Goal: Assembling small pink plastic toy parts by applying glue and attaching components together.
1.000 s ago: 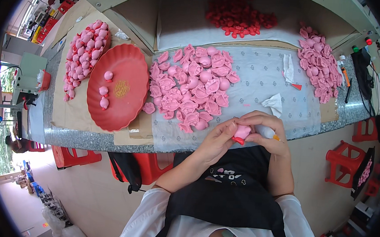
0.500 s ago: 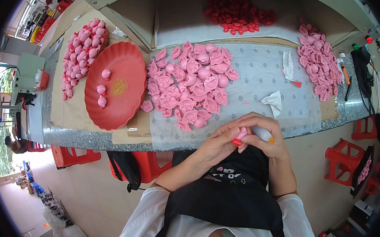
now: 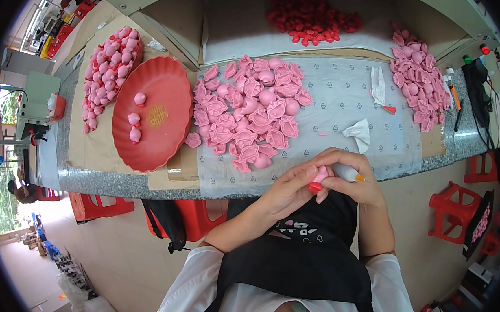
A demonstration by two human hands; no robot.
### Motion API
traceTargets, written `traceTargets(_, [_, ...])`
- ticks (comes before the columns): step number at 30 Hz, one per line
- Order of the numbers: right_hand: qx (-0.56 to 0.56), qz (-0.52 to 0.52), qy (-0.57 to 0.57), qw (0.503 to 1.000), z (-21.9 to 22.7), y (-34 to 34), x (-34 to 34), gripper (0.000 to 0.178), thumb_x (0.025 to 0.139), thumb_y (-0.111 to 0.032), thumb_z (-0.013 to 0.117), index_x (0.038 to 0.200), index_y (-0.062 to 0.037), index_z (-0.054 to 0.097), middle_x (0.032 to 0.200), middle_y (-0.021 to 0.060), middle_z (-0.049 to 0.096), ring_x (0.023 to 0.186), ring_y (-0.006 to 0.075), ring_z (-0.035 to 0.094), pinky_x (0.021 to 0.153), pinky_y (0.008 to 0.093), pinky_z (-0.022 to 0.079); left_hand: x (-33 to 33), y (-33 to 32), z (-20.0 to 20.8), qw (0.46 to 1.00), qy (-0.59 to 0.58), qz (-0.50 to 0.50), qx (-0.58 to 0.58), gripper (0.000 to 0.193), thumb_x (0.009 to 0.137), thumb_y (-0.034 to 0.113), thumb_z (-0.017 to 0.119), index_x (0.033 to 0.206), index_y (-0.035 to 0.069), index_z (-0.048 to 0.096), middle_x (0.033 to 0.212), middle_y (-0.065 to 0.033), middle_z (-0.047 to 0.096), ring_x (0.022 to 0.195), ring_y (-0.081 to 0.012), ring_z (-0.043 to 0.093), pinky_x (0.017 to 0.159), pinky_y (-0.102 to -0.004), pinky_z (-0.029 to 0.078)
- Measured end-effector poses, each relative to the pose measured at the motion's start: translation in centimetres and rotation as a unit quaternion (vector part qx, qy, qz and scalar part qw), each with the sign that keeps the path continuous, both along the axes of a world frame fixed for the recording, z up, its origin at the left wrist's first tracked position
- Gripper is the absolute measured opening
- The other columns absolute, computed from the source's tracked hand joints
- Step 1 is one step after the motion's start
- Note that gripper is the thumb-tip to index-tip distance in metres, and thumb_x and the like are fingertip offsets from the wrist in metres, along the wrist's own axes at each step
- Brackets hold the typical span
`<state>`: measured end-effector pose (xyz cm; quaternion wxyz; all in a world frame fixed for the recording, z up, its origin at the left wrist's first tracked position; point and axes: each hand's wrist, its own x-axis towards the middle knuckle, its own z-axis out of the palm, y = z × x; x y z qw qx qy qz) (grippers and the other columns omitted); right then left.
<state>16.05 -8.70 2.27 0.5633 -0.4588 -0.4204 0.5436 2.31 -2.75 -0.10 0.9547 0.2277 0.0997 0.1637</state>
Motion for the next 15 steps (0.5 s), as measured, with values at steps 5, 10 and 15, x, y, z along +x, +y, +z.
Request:
traceTargets(5, [-0.022, 0.044, 0.086, 0.995, 0.66, 0.09, 0.3, 0.02, 0.07, 0.0, 0.056, 0.09, 0.0033, 0.054, 0.083, 0.0088, 0.055, 0.056, 0.0119, 0.053, 0.054, 0.0207, 0.042, -0.13, 0.5, 0.1, 0.999, 0.007, -0.032, 0.016, 0.037, 0.078, 0.03, 0.048, 0.095, -0.003, 0.045, 0.084, -0.0091, 0.046, 0.071, -0.0169, 0.049, 0.061, -0.0274, 0.041])
traceTargets(10, [-0.019, 0.063, 0.095, 0.993, 0.3, 0.23, 0.19, 0.018, 0.072, -0.003, 0.053, 0.089, 0.0044, 0.053, 0.081, 0.0091, 0.052, 0.053, 0.0131, 0.054, 0.05, 0.0208, 0.042, -0.19, 0.49, -0.18, 0.996, 0.031, -0.018, 0.075, 0.037, 0.075, 0.026, 0.051, 0.096, -0.004, 0.045, 0.089, -0.0105, 0.048, 0.073, -0.0187, 0.052, 0.064, -0.0285, 0.043])
traceTargets(15, [-0.007, 0.064, 0.082, 0.995, -0.18, 0.18, 0.41, 0.02, 0.072, -0.004, 0.053, 0.091, 0.0045, 0.052, 0.084, 0.0103, 0.052, 0.053, 0.0139, 0.054, 0.049, 0.0206, 0.042, -0.18, 0.12, -0.56, 0.995, 0.007, 0.002, 0.099, 0.025, 0.08, 0.018, 0.047, 0.097, 0.0, 0.048, 0.086, -0.0073, 0.051, 0.073, -0.0157, 0.053, 0.066, -0.0276, 0.044])
